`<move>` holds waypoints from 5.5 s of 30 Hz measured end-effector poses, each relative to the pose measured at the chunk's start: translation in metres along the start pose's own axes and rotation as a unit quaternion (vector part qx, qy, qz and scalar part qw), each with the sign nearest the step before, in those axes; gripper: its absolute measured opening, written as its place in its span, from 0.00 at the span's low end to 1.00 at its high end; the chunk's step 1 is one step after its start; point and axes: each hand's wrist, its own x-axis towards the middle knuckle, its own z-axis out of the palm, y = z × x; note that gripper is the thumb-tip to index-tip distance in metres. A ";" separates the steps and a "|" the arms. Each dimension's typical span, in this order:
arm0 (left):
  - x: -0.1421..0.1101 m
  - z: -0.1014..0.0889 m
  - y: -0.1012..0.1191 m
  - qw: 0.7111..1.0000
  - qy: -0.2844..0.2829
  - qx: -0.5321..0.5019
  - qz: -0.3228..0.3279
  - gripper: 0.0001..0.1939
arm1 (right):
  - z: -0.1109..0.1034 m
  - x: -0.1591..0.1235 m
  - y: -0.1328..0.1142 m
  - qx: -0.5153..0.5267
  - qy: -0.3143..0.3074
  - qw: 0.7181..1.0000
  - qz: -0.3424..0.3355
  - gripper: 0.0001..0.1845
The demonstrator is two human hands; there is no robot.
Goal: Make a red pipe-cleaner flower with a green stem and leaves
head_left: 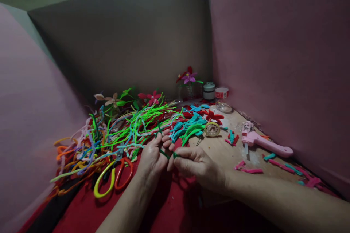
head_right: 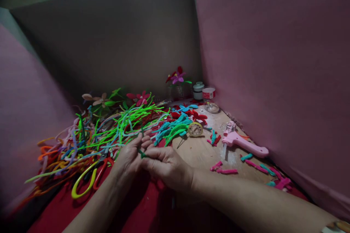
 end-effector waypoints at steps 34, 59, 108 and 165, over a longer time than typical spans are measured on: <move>-0.017 0.007 0.027 0.958 -0.049 0.078 0.272 0.07 | -0.038 0.026 0.011 0.382 0.213 0.890 0.126 0.10; -0.006 -0.015 0.076 0.987 0.041 -0.142 0.059 0.16 | 0.039 -0.011 -0.025 -0.459 -0.295 0.769 -0.333 0.09; -0.006 0.088 0.094 0.966 -0.100 -0.171 0.168 0.16 | 0.001 -0.062 -0.021 -0.052 0.042 0.991 -0.112 0.24; -0.012 0.014 0.008 0.889 -0.050 0.409 0.199 0.09 | -0.023 0.024 0.007 0.088 0.242 0.950 0.175 0.08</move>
